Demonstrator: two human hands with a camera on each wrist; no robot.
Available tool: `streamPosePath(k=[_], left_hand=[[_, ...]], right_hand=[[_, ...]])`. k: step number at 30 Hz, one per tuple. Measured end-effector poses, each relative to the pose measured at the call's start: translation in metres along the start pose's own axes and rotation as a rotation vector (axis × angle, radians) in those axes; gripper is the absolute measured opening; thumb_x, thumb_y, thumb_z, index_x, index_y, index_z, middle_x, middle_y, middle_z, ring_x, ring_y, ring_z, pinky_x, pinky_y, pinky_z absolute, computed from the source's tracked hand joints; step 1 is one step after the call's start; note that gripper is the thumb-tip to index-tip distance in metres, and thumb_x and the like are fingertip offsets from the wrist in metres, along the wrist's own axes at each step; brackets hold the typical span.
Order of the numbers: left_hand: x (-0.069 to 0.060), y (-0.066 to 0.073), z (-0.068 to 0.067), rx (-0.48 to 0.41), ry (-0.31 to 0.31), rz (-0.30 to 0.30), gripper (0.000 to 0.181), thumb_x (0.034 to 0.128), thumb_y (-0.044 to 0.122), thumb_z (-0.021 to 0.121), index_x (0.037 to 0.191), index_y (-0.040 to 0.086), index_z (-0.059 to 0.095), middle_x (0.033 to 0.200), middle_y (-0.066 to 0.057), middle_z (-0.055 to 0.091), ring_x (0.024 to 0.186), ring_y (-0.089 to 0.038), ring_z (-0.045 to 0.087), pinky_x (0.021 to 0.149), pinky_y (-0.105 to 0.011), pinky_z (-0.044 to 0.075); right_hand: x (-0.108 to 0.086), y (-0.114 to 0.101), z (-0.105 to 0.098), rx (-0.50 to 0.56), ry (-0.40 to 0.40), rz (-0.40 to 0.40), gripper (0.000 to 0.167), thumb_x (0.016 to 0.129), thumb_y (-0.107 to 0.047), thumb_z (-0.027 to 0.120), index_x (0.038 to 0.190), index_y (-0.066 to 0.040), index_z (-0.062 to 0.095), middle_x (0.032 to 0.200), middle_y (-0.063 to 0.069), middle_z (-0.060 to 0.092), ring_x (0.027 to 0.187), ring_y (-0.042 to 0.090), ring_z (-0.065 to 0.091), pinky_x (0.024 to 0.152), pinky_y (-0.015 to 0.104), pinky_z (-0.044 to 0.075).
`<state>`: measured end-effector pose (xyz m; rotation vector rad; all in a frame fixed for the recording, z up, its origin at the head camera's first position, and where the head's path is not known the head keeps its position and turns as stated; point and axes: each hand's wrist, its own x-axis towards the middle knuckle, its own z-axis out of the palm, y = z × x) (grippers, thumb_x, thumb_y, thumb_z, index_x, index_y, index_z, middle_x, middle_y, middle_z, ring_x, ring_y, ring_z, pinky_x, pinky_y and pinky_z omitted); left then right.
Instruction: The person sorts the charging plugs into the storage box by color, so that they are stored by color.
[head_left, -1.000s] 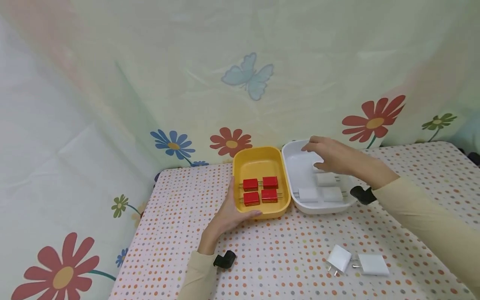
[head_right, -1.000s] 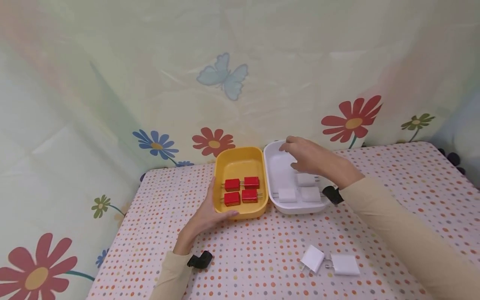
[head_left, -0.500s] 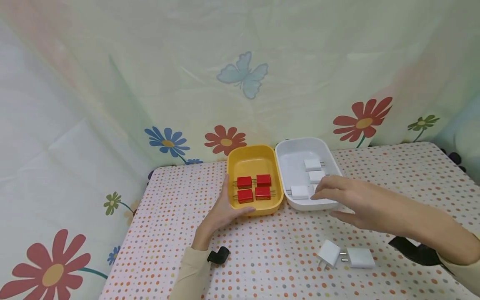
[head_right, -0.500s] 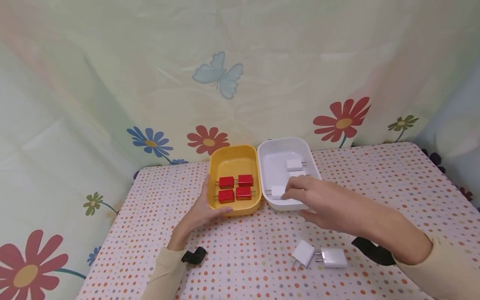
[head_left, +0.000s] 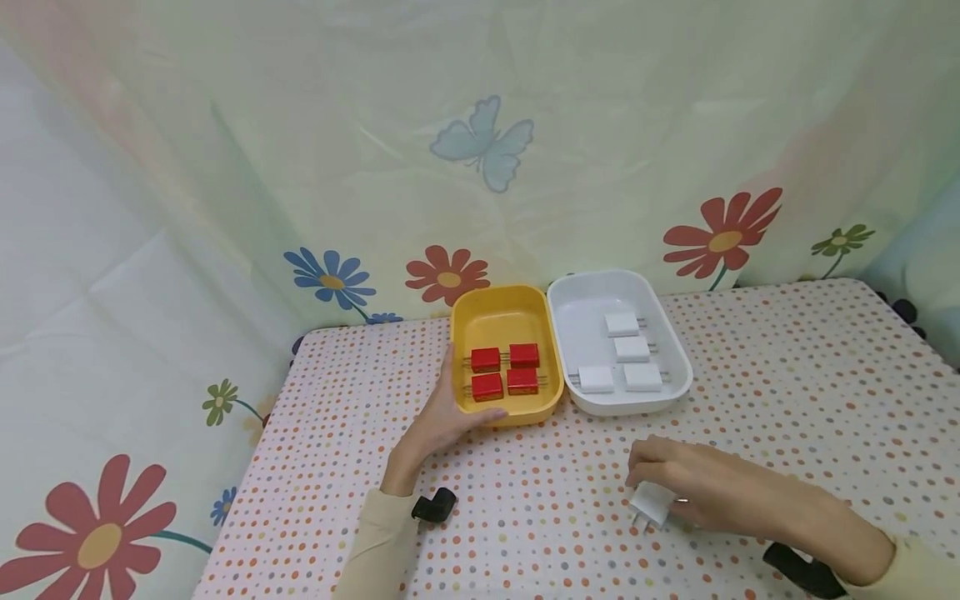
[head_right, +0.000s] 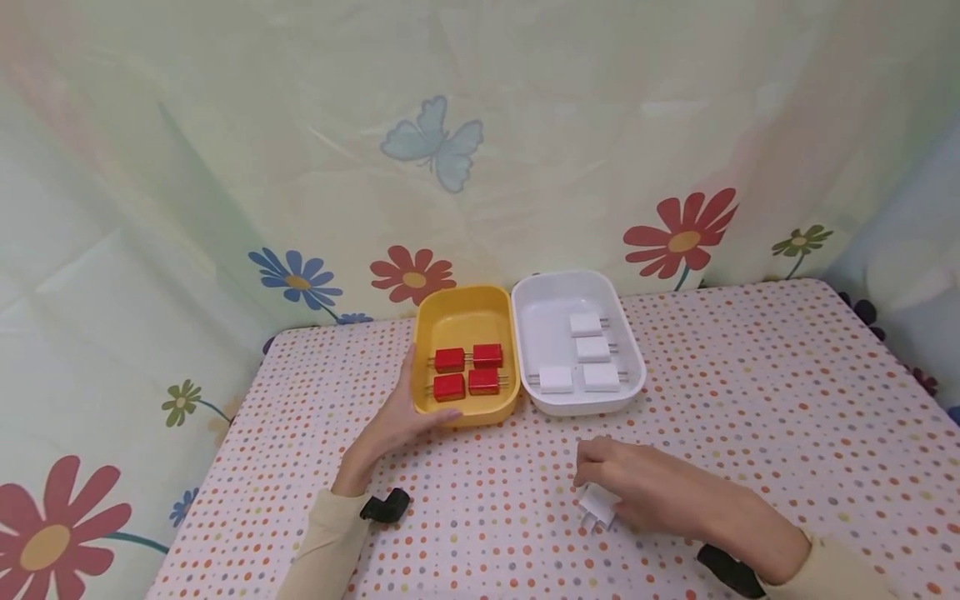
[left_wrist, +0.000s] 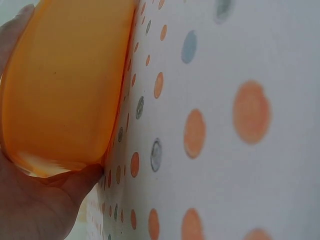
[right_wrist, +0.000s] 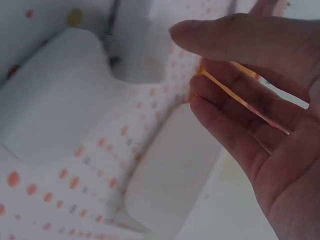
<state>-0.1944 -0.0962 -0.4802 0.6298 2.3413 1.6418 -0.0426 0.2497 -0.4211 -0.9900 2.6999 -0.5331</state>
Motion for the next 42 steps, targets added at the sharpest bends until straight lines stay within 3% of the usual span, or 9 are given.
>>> streamPosePath(k=[7,14,21,26,31,37,42], left_hand=[[0.0,-0.001,0.0,-0.004,0.002,-0.01,0.131,0.0829,0.025,0.091,0.168,0.022,-0.009,0.163,-0.008,0.035,0.139,-0.024,0.046,0.114,-0.048,0.044],[-0.001,0.002,0.0,0.035,0.037,-0.083,0.132,0.0827,0.024,0.091,0.168,0.026,-0.01,0.166,-0.007,0.031,0.142,-0.025,0.043,0.116,-0.049,0.041],[0.0,0.001,0.001,0.009,0.023,-0.061,0.133,0.081,0.025,0.093,0.168,0.027,-0.009,0.167,-0.006,0.031,0.142,-0.024,0.044,0.117,-0.046,0.041],[0.0,0.002,0.0,0.037,0.026,-0.079,0.136,0.08,0.031,0.093,0.168,0.026,-0.01,0.168,-0.006,0.028,0.144,-0.024,0.041,0.118,-0.046,0.039],[-0.001,0.002,-0.002,0.016,0.022,-0.048,0.135,0.0802,0.028,0.093,0.168,0.024,-0.01,0.168,-0.007,0.028,0.144,-0.024,0.041,0.117,-0.045,0.04],[0.0,0.001,-0.001,0.008,0.019,-0.041,0.132,0.0829,0.027,0.091,0.168,0.022,-0.009,0.166,-0.008,0.03,0.142,-0.025,0.043,0.116,-0.048,0.042],[-0.001,0.002,-0.001,0.034,0.023,-0.064,0.133,0.0823,0.029,0.092,0.168,0.023,-0.01,0.167,-0.008,0.028,0.143,-0.024,0.042,0.118,-0.048,0.038]], right_hand=[[0.005,0.006,0.015,0.046,-0.02,0.009,0.045,0.07,0.007,0.091,0.104,-0.02,0.078,0.105,-0.014,0.061,0.094,0.003,0.058,0.076,0.032,0.06],[0.011,0.007,0.02,0.03,0.005,0.012,0.043,0.07,-0.001,0.092,0.107,-0.019,0.077,0.107,-0.011,0.064,0.098,0.012,0.065,0.081,0.036,0.061],[0.014,0.011,0.023,0.023,0.012,0.04,0.042,0.072,-0.012,0.093,0.11,-0.016,0.077,0.109,-0.006,0.066,0.101,0.019,0.068,0.085,0.04,0.061],[0.014,0.013,0.025,0.023,0.017,0.045,0.045,0.071,-0.01,0.093,0.113,-0.014,0.077,0.114,-0.001,0.068,0.106,0.026,0.069,0.088,0.045,0.06],[0.013,0.014,0.026,0.017,0.017,0.042,0.047,0.072,-0.007,0.092,0.115,-0.014,0.077,0.12,0.005,0.068,0.11,0.031,0.068,0.09,0.049,0.059],[0.012,0.017,0.019,0.026,0.021,0.015,0.042,0.075,-0.01,0.093,0.114,-0.016,0.076,0.116,-0.004,0.066,0.104,0.017,0.066,0.085,0.041,0.061],[0.009,0.017,0.002,0.045,0.056,0.013,0.043,0.076,-0.013,0.094,0.114,-0.02,0.076,0.114,-0.011,0.063,0.101,0.008,0.063,0.084,0.037,0.061]])
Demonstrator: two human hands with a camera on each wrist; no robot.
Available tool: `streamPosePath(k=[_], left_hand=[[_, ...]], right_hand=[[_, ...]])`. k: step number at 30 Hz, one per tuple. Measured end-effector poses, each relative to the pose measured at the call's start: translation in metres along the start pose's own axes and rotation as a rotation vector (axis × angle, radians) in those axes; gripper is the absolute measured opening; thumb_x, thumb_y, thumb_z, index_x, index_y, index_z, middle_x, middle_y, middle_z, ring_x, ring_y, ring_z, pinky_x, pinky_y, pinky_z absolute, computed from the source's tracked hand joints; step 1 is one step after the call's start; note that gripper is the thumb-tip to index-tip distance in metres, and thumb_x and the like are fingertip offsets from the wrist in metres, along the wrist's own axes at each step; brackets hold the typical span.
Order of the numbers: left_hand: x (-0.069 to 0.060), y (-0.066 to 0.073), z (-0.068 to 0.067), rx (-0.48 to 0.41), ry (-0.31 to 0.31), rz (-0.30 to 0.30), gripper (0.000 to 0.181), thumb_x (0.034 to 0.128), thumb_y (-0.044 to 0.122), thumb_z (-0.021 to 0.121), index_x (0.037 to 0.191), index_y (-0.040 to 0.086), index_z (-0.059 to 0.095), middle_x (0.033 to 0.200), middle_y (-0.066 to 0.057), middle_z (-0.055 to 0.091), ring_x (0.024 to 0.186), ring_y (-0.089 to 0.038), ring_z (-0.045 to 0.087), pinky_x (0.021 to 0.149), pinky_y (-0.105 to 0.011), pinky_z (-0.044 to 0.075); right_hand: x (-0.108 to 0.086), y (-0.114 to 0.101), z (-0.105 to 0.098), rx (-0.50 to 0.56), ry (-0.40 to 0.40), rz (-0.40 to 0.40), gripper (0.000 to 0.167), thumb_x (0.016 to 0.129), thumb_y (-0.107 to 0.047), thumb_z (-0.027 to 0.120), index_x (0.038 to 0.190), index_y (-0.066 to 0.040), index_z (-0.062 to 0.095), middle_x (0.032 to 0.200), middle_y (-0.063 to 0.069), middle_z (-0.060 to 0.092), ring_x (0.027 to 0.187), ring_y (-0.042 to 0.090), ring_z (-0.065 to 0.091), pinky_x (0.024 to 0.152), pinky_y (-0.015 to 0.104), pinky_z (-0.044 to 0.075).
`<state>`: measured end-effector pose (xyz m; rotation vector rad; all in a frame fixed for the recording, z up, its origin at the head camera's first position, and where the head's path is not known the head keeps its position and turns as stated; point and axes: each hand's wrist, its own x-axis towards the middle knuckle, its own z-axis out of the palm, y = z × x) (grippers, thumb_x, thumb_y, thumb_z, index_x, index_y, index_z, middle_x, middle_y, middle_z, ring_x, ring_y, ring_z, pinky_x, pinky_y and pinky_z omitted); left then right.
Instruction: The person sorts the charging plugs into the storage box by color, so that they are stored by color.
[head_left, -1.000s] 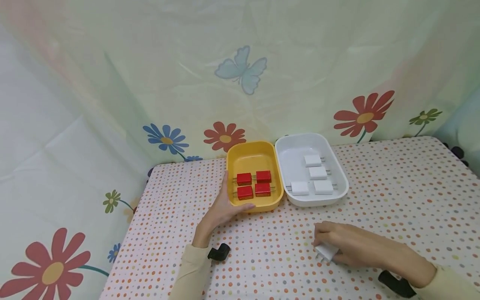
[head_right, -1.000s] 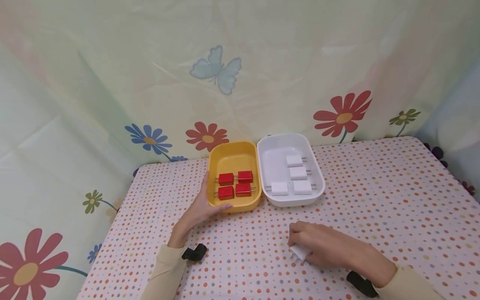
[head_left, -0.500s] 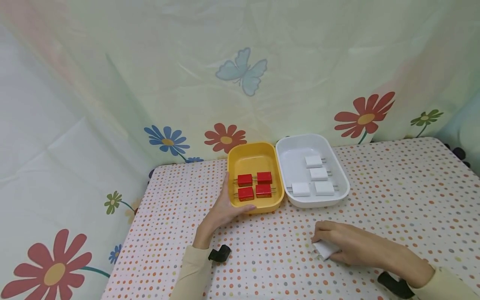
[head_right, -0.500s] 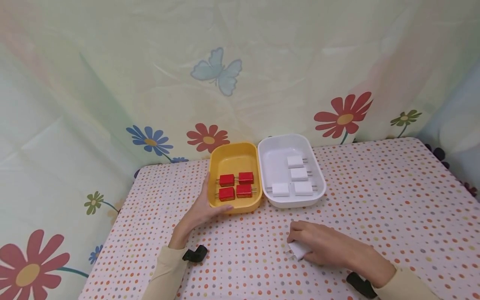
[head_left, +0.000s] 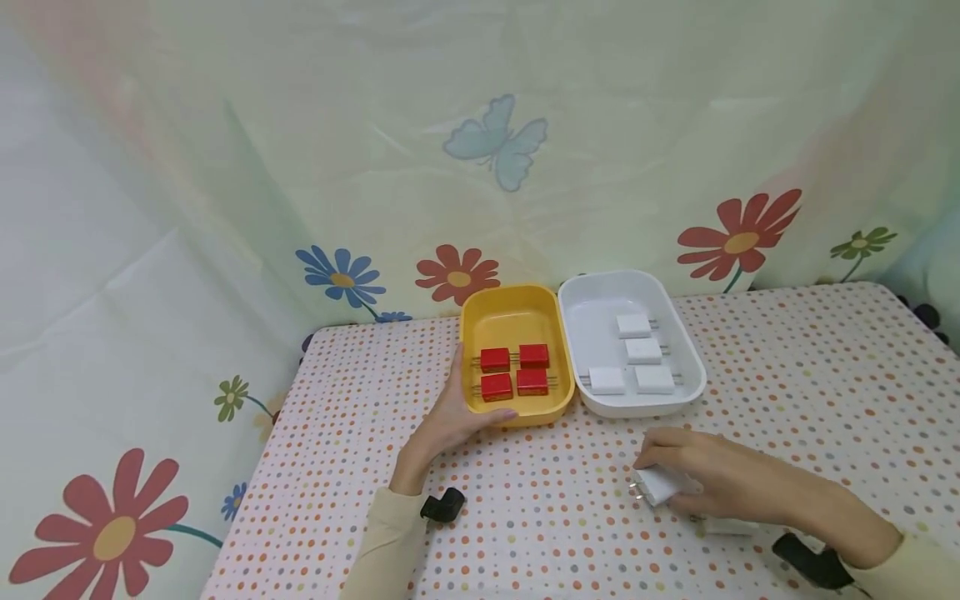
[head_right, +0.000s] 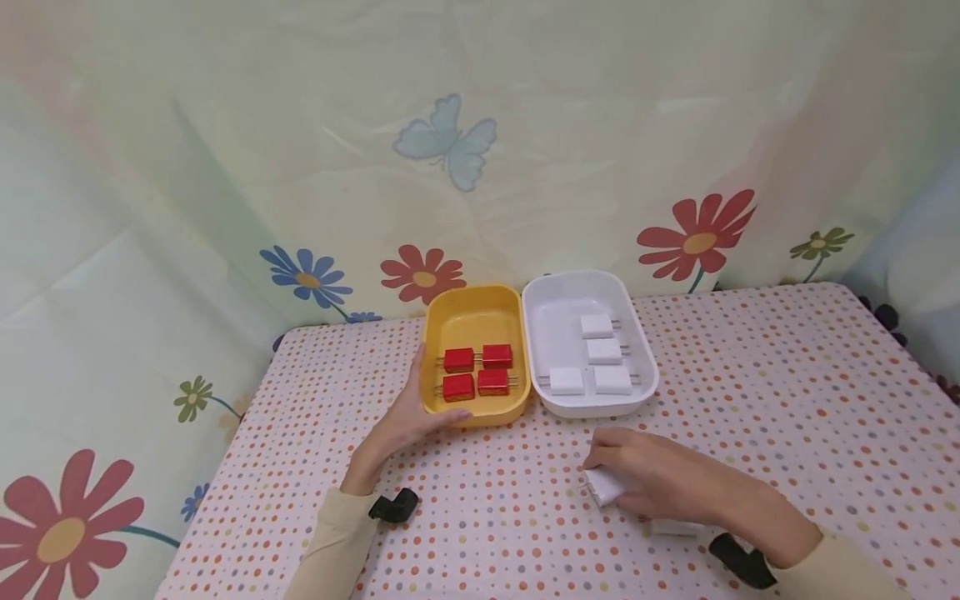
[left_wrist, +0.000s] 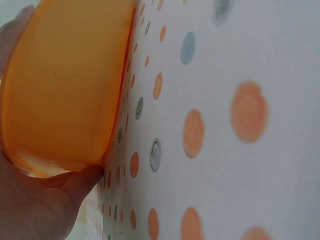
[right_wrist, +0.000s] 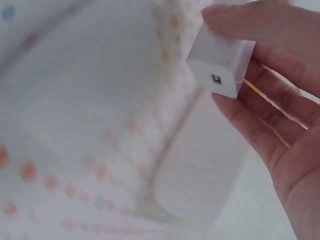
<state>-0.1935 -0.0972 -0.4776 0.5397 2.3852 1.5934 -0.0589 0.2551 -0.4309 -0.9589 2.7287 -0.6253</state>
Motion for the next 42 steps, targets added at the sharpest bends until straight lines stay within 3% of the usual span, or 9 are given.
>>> streamPosePath(k=[4,9,16,21,29,34,42], left_hand=[[-0.001,0.001,0.0,-0.01,0.0,0.022,0.132,0.082,0.025,0.092,0.168,0.021,-0.008,0.166,-0.008,0.032,0.142,-0.024,0.044,0.117,-0.049,0.04],[0.0,0.0,-0.001,-0.015,0.004,0.031,0.131,0.0824,0.026,0.091,0.168,0.02,-0.007,0.166,-0.008,0.031,0.142,-0.025,0.043,0.117,-0.05,0.039],[0.0,0.001,-0.002,0.012,0.018,-0.008,0.133,0.0819,0.028,0.092,0.168,0.022,-0.009,0.168,-0.007,0.027,0.144,-0.025,0.04,0.119,-0.049,0.037],[-0.001,-0.001,0.0,-0.02,-0.003,-0.001,0.132,0.0832,0.025,0.091,0.168,0.022,-0.01,0.168,-0.008,0.027,0.143,-0.025,0.041,0.118,-0.048,0.039],[0.001,0.001,0.002,-0.014,-0.001,0.007,0.13,0.0837,0.025,0.09,0.168,0.023,-0.008,0.169,-0.008,0.026,0.145,-0.025,0.04,0.118,-0.05,0.038],[0.002,0.001,0.001,-0.013,-0.005,0.015,0.131,0.083,0.025,0.091,0.168,0.023,-0.009,0.169,-0.007,0.026,0.144,-0.023,0.04,0.118,-0.048,0.038],[0.001,-0.002,-0.001,-0.018,-0.001,0.006,0.132,0.0826,0.027,0.091,0.168,0.023,-0.009,0.169,-0.006,0.026,0.145,-0.023,0.04,0.118,-0.048,0.038]], right_hand=[[0.004,-0.002,-0.024,-0.022,0.042,-0.007,0.044,0.077,-0.014,0.094,0.116,-0.02,0.076,0.115,-0.011,0.063,0.098,0.007,0.062,0.082,0.035,0.061],[0.019,0.0,-0.063,-0.129,0.129,0.001,0.045,0.075,-0.012,0.095,0.116,-0.016,0.077,0.117,0.001,0.067,0.098,0.018,0.066,0.081,0.041,0.062],[0.068,0.018,-0.102,-0.157,0.147,0.018,0.039,0.078,-0.007,0.093,0.114,-0.005,0.078,0.112,0.004,0.067,0.095,0.018,0.063,0.085,0.043,0.061],[0.103,0.041,-0.103,-0.097,0.078,0.024,0.036,0.079,-0.004,0.091,0.112,0.0,0.077,0.101,0.001,0.067,0.09,0.016,0.061,0.085,0.043,0.06],[0.14,0.064,-0.095,-0.024,-0.007,0.114,0.035,0.08,-0.003,0.09,0.112,0.001,0.075,0.099,0.003,0.069,0.094,0.021,0.064,0.092,0.048,0.058],[0.154,0.071,-0.089,-0.001,-0.059,0.176,0.035,0.081,-0.003,0.089,0.113,0.0,0.074,0.1,0.004,0.07,0.094,0.023,0.063,0.095,0.048,0.057],[0.164,0.079,-0.079,0.025,-0.118,0.197,0.033,0.082,-0.004,0.088,0.111,0.001,0.073,0.1,0.005,0.07,0.092,0.022,0.063,0.092,0.047,0.057]])
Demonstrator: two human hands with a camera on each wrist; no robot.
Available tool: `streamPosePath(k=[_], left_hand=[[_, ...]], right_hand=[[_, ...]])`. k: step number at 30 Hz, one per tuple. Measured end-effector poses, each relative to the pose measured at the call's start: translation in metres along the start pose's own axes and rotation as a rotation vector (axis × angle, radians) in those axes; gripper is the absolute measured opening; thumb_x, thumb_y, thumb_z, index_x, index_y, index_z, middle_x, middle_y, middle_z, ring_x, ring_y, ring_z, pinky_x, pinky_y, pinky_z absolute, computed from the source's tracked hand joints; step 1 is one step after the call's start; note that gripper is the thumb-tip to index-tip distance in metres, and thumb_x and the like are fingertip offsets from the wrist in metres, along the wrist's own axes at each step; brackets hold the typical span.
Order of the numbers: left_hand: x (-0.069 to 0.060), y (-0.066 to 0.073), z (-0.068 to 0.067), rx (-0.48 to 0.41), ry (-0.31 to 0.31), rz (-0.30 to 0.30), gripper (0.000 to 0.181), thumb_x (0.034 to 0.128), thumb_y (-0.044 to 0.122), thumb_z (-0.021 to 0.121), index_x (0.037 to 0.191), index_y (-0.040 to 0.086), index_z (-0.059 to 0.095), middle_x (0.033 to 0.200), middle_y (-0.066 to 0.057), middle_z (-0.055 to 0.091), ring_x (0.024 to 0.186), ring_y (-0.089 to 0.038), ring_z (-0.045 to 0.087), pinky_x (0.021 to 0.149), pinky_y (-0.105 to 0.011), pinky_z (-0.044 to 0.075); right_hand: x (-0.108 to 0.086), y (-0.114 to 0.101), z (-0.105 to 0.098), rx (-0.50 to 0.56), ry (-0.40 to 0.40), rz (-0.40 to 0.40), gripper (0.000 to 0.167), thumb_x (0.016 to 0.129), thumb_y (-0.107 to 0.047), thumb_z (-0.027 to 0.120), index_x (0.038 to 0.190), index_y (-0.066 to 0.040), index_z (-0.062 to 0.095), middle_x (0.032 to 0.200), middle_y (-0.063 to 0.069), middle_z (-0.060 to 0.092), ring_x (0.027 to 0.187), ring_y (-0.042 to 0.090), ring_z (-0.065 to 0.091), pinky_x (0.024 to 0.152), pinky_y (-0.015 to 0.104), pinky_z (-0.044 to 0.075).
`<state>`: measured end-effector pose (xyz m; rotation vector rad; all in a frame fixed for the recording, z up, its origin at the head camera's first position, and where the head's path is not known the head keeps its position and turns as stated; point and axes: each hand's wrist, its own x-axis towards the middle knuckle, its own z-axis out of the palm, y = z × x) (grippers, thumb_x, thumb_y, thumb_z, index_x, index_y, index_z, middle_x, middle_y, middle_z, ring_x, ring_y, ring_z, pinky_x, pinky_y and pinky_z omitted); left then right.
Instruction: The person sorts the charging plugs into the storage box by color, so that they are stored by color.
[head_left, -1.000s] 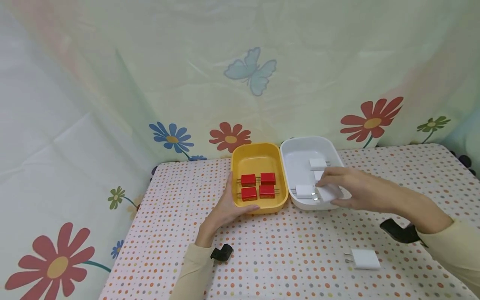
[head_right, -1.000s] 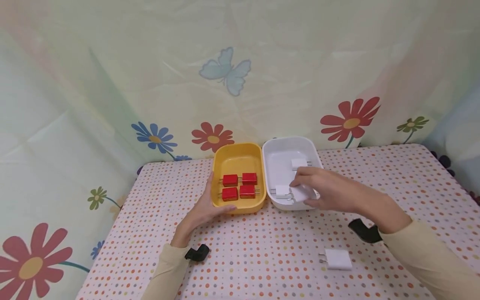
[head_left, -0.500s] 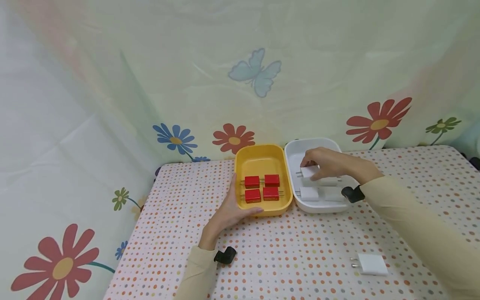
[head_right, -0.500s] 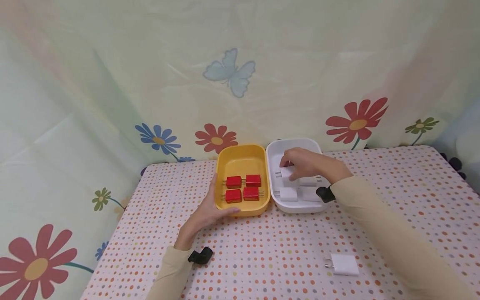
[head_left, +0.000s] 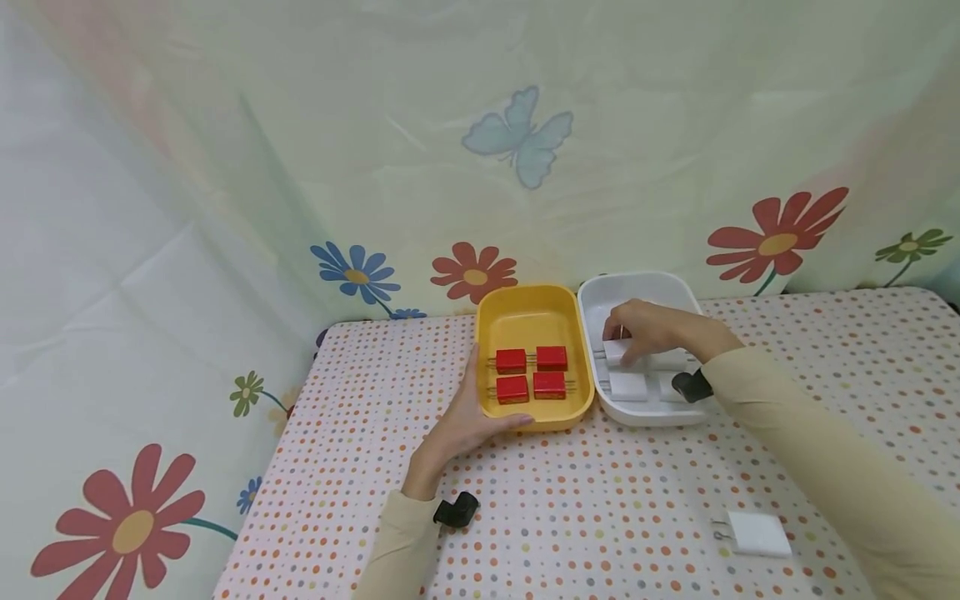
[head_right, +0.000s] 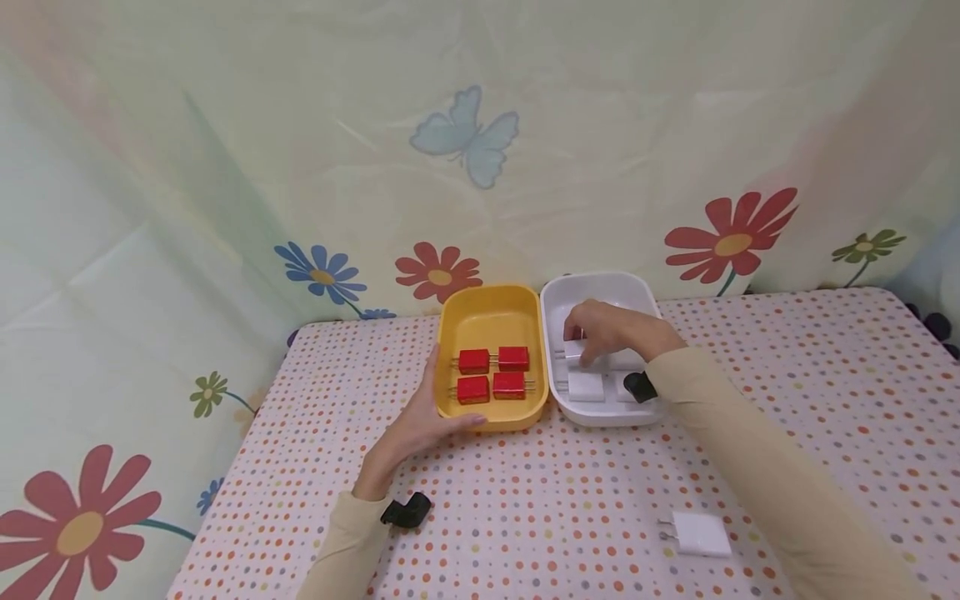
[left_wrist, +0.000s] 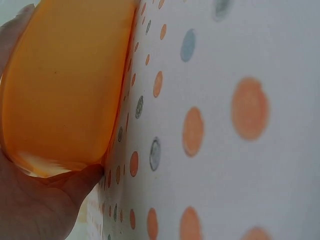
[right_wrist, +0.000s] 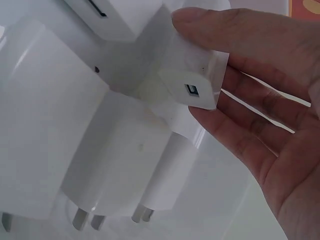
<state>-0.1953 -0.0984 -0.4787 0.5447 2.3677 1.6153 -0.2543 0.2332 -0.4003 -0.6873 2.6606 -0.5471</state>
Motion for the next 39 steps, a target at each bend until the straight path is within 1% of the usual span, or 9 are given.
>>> streamPosePath(k=[4,9,15,19,24,28,31,36,39], left_hand=[[0.001,0.0,0.0,-0.008,-0.006,0.012,0.134,0.0814,0.029,0.092,0.168,0.022,-0.01,0.168,-0.007,0.026,0.145,-0.022,0.039,0.118,-0.047,0.038],[0.001,-0.001,0.0,-0.009,-0.012,0.025,0.132,0.0822,0.027,0.091,0.168,0.021,-0.009,0.169,-0.007,0.025,0.146,-0.022,0.039,0.118,-0.048,0.038],[0.006,0.004,0.0,-0.019,-0.016,0.065,0.131,0.0823,0.026,0.091,0.168,0.019,-0.008,0.168,-0.009,0.027,0.145,-0.024,0.04,0.118,-0.05,0.039],[0.005,0.003,0.001,-0.013,-0.011,0.059,0.13,0.0828,0.024,0.091,0.168,0.019,-0.007,0.167,-0.008,0.029,0.144,-0.024,0.041,0.117,-0.049,0.04],[0.001,0.002,0.001,-0.002,-0.007,0.023,0.131,0.0824,0.027,0.091,0.168,0.021,-0.008,0.168,-0.007,0.027,0.144,-0.024,0.041,0.117,-0.048,0.04],[-0.001,0.002,0.003,0.028,-0.005,0.009,0.132,0.0821,0.034,0.091,0.168,0.023,-0.008,0.169,-0.008,0.026,0.146,-0.025,0.038,0.119,-0.052,0.036],[-0.002,0.002,0.003,0.053,0.001,0.004,0.132,0.0818,0.036,0.091,0.168,0.024,-0.008,0.168,-0.007,0.028,0.146,-0.024,0.039,0.12,-0.053,0.034],[-0.002,0.003,0.003,0.059,0.002,0.012,0.131,0.0822,0.033,0.091,0.168,0.022,-0.007,0.167,-0.008,0.031,0.144,-0.025,0.041,0.119,-0.053,0.035],[-0.002,0.003,0.002,0.055,0.001,0.022,0.132,0.0821,0.033,0.091,0.168,0.021,-0.007,0.166,-0.008,0.031,0.143,-0.024,0.041,0.119,-0.052,0.036]], right_hand=[[0.002,0.001,0.003,0.014,0.0,0.017,0.034,0.082,-0.005,0.088,0.111,0.002,0.073,0.101,0.006,0.071,0.093,0.023,0.063,0.093,0.048,0.057],[0.005,0.003,0.008,0.03,-0.002,0.029,0.033,0.082,-0.004,0.087,0.111,0.002,0.073,0.101,0.008,0.071,0.094,0.025,0.064,0.094,0.05,0.056],[0.005,0.005,0.007,0.01,0.016,0.041,0.032,0.082,-0.005,0.088,0.11,0.002,0.073,0.1,0.008,0.07,0.093,0.025,0.063,0.093,0.049,0.056],[0.005,0.005,0.01,0.002,0.019,0.043,0.032,0.082,-0.005,0.088,0.11,0.002,0.074,0.099,0.006,0.07,0.091,0.023,0.062,0.092,0.048,0.056],[0.003,0.005,0.012,0.006,0.019,0.04,0.035,0.083,-0.008,0.088,0.114,0.002,0.073,0.1,0.005,0.07,0.092,0.022,0.062,0.093,0.046,0.057],[-0.01,0.0,0.005,-0.004,0.083,-0.024,0.037,0.081,-0.004,0.089,0.113,0.006,0.072,0.1,0.009,0.07,0.092,0.025,0.064,0.089,0.046,0.058],[-0.023,-0.009,-0.004,-0.036,0.135,-0.076,0.037,0.081,-0.001,0.088,0.112,0.008,0.072,0.1,0.012,0.069,0.093,0.029,0.066,0.087,0.046,0.059],[-0.049,-0.035,-0.017,-0.119,0.195,-0.116,0.037,0.08,-0.003,0.09,0.113,0.004,0.075,0.101,0.009,0.069,0.095,0.028,0.067,0.085,0.044,0.061],[-0.072,-0.053,-0.02,-0.16,0.232,-0.154,0.037,0.079,-0.005,0.092,0.112,0.0,0.077,0.102,0.005,0.069,0.095,0.024,0.068,0.083,0.042,0.062]])
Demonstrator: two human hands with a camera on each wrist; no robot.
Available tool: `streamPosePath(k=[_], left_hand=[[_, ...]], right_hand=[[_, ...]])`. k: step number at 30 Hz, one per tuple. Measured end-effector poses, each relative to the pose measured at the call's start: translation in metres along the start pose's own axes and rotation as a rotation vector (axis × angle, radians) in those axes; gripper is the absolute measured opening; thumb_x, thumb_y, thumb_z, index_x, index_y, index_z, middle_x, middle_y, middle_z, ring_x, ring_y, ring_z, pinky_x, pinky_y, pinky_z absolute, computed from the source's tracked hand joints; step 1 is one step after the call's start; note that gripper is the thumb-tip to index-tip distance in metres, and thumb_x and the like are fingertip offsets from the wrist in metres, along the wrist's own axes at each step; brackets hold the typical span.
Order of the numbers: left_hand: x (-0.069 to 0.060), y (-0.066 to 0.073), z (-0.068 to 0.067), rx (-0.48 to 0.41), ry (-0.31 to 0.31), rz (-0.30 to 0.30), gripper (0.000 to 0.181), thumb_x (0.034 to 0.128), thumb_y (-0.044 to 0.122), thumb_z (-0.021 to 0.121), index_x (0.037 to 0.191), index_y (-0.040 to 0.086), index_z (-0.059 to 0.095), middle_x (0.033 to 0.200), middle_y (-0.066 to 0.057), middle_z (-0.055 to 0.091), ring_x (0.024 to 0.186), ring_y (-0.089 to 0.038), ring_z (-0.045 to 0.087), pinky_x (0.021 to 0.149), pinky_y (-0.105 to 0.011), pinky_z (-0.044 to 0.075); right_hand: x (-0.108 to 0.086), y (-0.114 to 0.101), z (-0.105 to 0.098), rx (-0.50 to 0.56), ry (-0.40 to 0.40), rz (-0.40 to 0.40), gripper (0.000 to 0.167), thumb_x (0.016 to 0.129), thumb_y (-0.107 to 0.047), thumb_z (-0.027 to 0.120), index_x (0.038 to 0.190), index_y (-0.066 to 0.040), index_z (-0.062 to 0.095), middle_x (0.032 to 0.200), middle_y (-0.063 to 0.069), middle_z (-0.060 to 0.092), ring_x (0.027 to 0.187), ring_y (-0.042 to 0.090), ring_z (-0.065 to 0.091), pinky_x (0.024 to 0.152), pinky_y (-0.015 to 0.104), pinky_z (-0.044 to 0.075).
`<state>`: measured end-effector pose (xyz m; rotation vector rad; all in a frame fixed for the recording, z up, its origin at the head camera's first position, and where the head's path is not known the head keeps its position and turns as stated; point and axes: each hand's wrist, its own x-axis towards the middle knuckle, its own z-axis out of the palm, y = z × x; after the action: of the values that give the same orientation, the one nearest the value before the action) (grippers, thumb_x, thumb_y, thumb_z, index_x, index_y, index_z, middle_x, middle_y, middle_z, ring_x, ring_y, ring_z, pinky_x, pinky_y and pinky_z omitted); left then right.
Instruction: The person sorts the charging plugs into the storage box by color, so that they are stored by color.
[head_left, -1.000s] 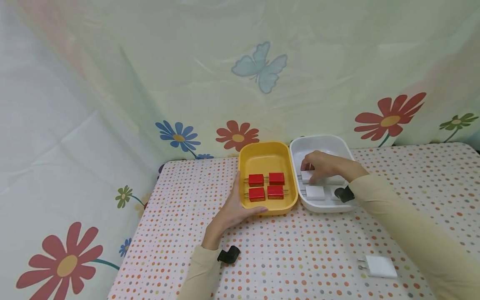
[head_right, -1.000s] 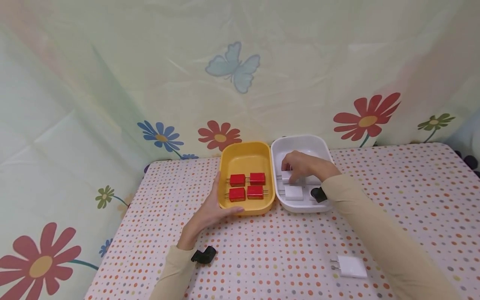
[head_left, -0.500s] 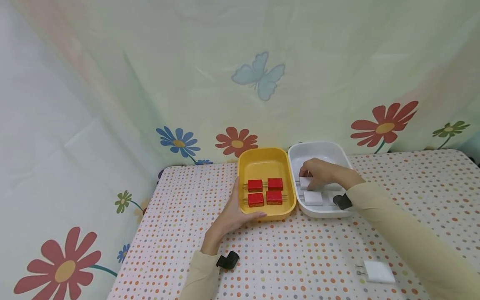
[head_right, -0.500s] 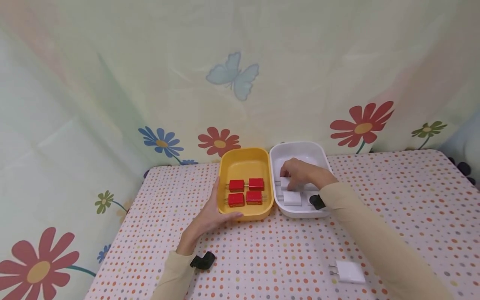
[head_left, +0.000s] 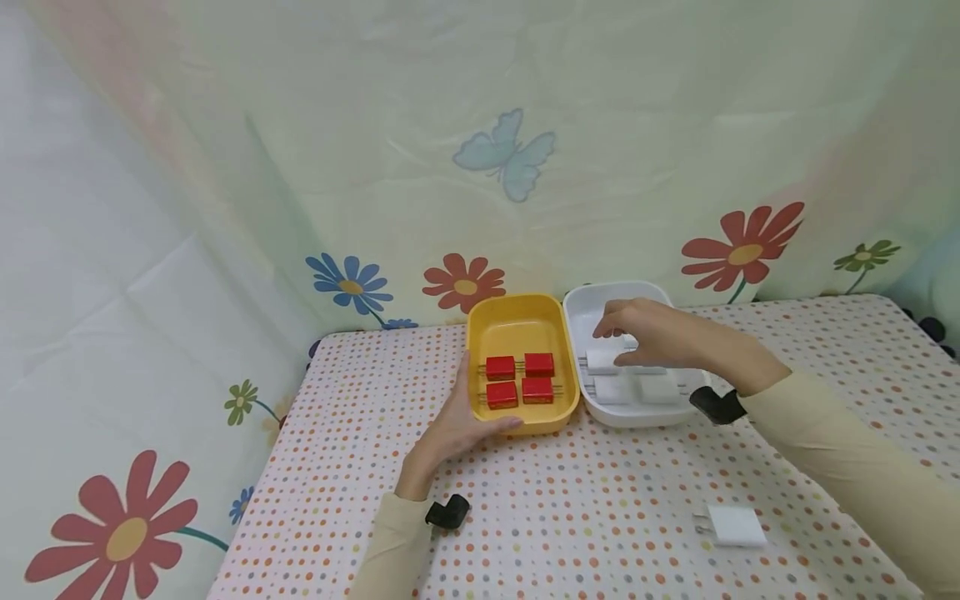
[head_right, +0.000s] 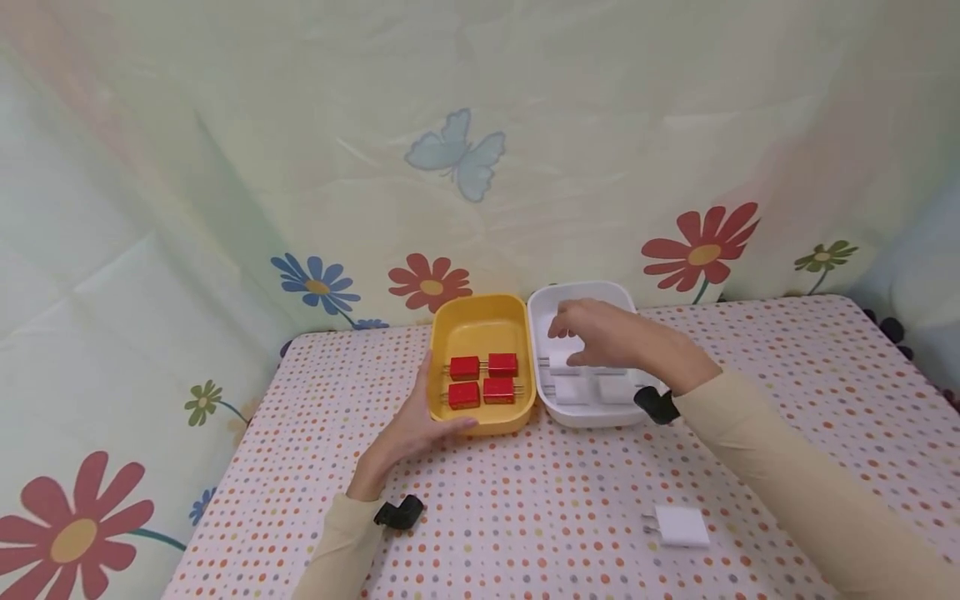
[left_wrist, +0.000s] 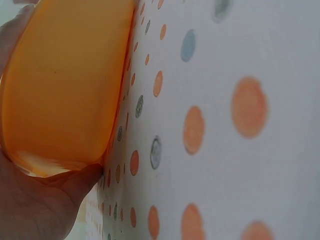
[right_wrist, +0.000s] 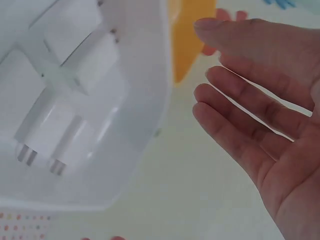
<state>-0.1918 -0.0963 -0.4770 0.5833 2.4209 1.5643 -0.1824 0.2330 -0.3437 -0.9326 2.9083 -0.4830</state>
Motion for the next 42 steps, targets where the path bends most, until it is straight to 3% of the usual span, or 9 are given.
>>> streamPosePath(k=[5,10,18,24,28,37,42], left_hand=[[0.001,-0.004,-0.002,-0.031,-0.01,0.03,0.13,0.0835,0.028,0.091,0.168,0.019,-0.007,0.163,-0.01,0.036,0.141,-0.024,0.044,0.118,-0.052,0.037],[0.002,-0.006,-0.004,-0.033,-0.01,0.034,0.128,0.0838,0.028,0.09,0.168,0.019,-0.006,0.164,-0.01,0.035,0.143,-0.026,0.043,0.118,-0.054,0.037],[0.003,-0.007,-0.007,-0.052,-0.021,0.062,0.126,0.0839,0.025,0.09,0.168,0.024,-0.004,0.165,-0.01,0.034,0.143,-0.027,0.043,0.117,-0.052,0.039],[-0.002,-0.006,-0.007,-0.043,-0.006,0.018,0.129,0.0844,0.023,0.09,0.168,0.017,-0.008,0.167,-0.012,0.029,0.147,-0.029,0.038,0.119,-0.055,0.034],[-0.001,-0.004,-0.007,-0.055,-0.021,0.03,0.13,0.0841,0.023,0.09,0.168,0.016,-0.009,0.167,-0.012,0.03,0.146,-0.029,0.039,0.119,-0.054,0.036],[0.002,-0.003,-0.003,-0.075,-0.025,0.059,0.126,0.0852,0.023,0.089,0.168,0.017,-0.006,0.163,-0.011,0.035,0.141,-0.027,0.045,0.117,-0.052,0.039],[0.002,0.0,0.001,-0.076,-0.036,0.082,0.127,0.0845,0.023,0.09,0.168,0.02,-0.006,0.164,-0.011,0.035,0.143,-0.028,0.044,0.118,-0.053,0.038]], right_hand=[[-0.038,-0.025,-0.008,-0.058,0.019,-0.018,0.038,0.078,-0.011,0.093,0.113,-0.007,0.077,0.11,0.004,0.069,0.098,0.024,0.068,0.083,0.044,0.062],[-0.08,-0.03,-0.006,-0.11,0.037,0.028,0.042,0.075,-0.016,0.096,0.113,-0.012,0.077,0.12,0.012,0.069,0.107,0.036,0.067,0.085,0.051,0.061],[-0.134,-0.022,0.031,-0.04,0.013,0.125,0.051,0.073,-0.022,0.097,0.119,-0.013,0.076,0.131,0.018,0.066,0.115,0.045,0.066,0.083,0.049,0.061],[-0.153,-0.011,0.068,0.092,-0.087,0.18,0.043,0.076,-0.019,0.094,0.114,-0.014,0.076,0.117,0.006,0.066,0.102,0.029,0.068,0.078,0.041,0.062],[-0.163,-0.004,0.091,0.186,-0.128,0.198,0.041,0.076,-0.019,0.094,0.112,-0.015,0.075,0.111,-0.004,0.064,0.094,0.016,0.065,0.076,0.037,0.06],[-0.177,0.011,0.111,0.187,-0.061,0.177,0.04,0.076,-0.026,0.095,0.11,-0.016,0.076,0.109,-0.006,0.066,0.093,0.009,0.064,0.074,0.03,0.058],[-0.186,0.013,0.117,0.25,-0.027,0.217,0.042,0.074,-0.025,0.096,0.11,-0.014,0.076,0.107,-0.007,0.066,0.09,0.002,0.063,0.073,0.026,0.058]])
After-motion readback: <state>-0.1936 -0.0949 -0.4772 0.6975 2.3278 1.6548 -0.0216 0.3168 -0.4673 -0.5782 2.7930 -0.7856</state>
